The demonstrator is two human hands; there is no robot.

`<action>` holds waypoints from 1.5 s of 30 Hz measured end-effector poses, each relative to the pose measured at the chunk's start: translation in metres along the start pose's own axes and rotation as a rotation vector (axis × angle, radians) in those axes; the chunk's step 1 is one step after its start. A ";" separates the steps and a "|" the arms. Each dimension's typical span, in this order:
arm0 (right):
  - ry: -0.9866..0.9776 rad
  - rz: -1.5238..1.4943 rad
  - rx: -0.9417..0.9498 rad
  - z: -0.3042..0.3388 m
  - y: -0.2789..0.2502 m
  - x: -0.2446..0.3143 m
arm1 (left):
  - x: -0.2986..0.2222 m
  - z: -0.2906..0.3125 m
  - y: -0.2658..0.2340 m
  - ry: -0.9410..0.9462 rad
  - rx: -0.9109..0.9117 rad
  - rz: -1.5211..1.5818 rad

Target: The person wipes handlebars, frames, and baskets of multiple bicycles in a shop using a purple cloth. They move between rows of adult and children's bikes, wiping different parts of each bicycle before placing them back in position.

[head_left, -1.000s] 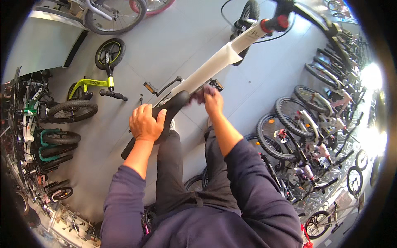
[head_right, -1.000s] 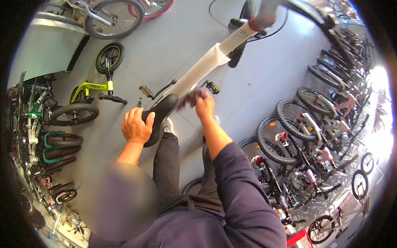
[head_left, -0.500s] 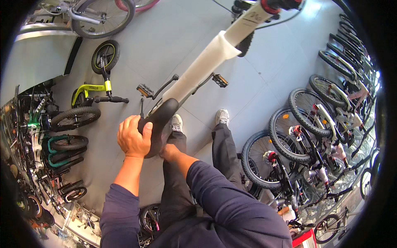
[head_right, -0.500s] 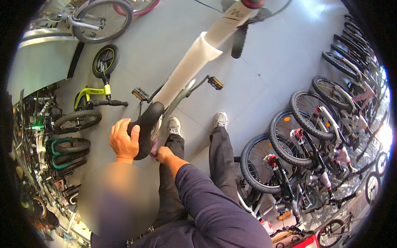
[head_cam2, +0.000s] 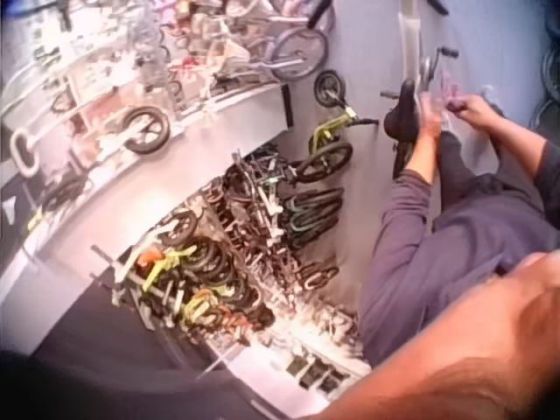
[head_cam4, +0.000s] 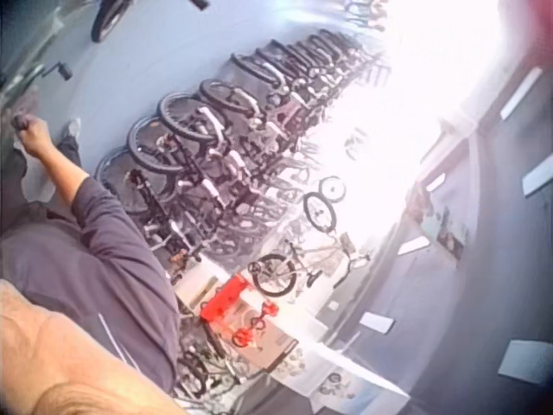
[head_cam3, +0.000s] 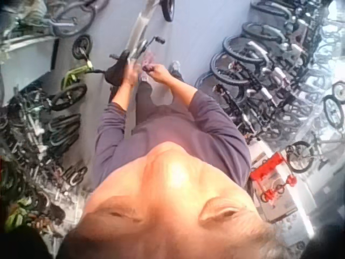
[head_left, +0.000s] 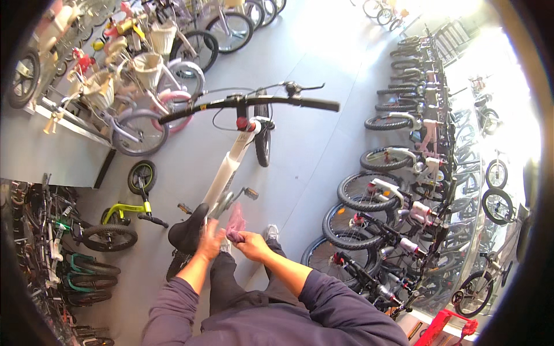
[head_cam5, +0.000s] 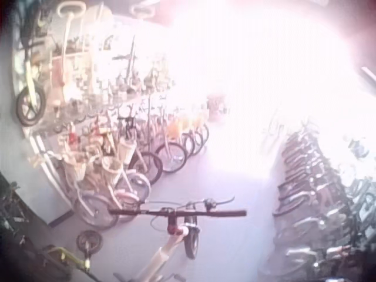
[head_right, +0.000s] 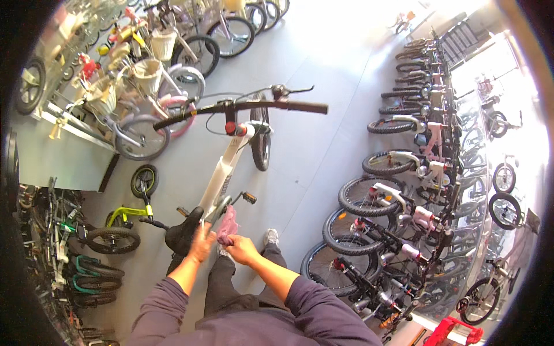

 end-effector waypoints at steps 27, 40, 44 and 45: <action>0.385 1.122 -0.324 -0.033 -0.448 0.186 | 0.194 0.083 -0.049 -0.927 -0.895 0.802; 0.443 1.028 -0.359 -0.016 -0.565 0.073 | 0.148 0.029 0.063 -0.866 -0.602 1.560; 0.394 0.916 -0.401 -0.035 -0.628 0.057 | 0.091 -0.014 0.060 -0.933 -0.707 1.344; 0.376 0.906 -0.416 -0.042 -0.647 0.059 | 0.076 -0.038 0.059 -0.897 -0.706 1.366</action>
Point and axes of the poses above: each hand's wrist, its own z-axis away from the middle knuckle, its own y-axis out of the palm, x = y × z, the point moved 8 cm from there along -z, towards the middle knuckle, and after that the axes turned 7 degrees about x, right-handed, at the moved point
